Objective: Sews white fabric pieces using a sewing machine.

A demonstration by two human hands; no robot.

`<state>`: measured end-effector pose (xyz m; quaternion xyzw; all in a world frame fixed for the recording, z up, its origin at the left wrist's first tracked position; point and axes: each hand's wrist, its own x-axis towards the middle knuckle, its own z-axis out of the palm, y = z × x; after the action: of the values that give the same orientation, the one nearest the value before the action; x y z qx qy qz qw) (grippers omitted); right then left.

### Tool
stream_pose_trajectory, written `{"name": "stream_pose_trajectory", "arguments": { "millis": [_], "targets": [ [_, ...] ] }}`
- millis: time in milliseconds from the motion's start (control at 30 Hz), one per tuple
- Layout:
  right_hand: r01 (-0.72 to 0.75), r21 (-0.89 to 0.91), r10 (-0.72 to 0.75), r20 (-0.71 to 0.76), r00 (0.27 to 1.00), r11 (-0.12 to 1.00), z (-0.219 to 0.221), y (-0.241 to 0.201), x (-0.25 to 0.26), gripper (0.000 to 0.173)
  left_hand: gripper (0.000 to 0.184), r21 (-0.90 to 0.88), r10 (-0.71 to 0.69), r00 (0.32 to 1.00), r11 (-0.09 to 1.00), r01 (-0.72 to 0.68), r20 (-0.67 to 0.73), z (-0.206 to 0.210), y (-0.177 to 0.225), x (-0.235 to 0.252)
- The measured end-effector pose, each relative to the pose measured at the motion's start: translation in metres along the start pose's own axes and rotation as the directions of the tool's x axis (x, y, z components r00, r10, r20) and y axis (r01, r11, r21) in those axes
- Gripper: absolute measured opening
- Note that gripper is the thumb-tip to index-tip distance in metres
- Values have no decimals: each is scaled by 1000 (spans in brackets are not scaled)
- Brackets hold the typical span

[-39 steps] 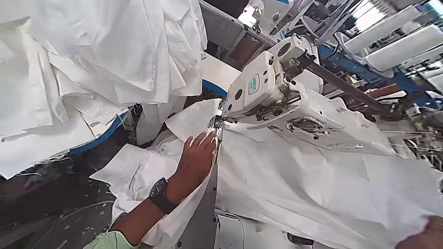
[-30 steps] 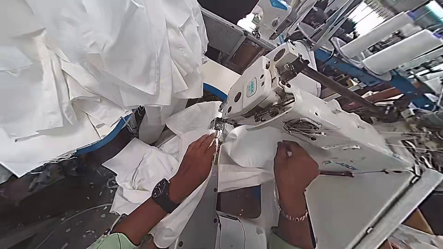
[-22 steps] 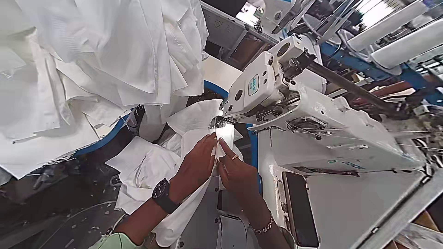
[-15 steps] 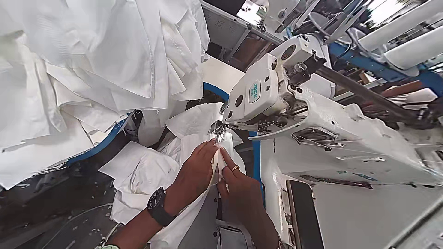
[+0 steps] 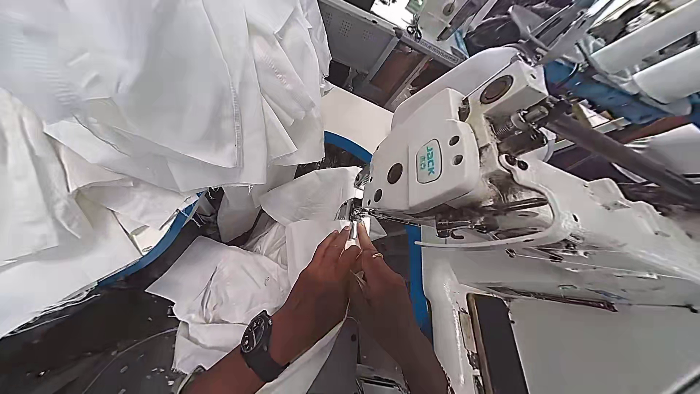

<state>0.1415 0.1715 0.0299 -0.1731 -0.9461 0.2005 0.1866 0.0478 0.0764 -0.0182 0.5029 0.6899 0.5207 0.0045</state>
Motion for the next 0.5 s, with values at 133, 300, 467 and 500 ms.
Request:
{"name": "stream_pose_trajectory", "arguments": {
  "millis": [133, 300, 467, 500],
  "targets": [
    [-25, 29, 29, -133, 991, 999, 8, 2, -5, 41, 22, 25, 16, 1000, 1000, -16, 27, 2, -3, 7],
    [-31, 26, 33, -107, 994, 999, 8, 3, -6, 24, 21, 21, 15, 1000, 1000, -16, 13, 4, -4, 5],
    [-28, -308, -35, -198, 980, 951, 13, -20, 0, 18, 19, -52, -9, 998, 999, 12, 56, 0, -9, 13],
    [-35, -373, -52, -221, 974, 927, 17, -25, 3, 17, 21, -82, -15, 997, 996, 21, 74, 0, -14, 15]
  ]
}}
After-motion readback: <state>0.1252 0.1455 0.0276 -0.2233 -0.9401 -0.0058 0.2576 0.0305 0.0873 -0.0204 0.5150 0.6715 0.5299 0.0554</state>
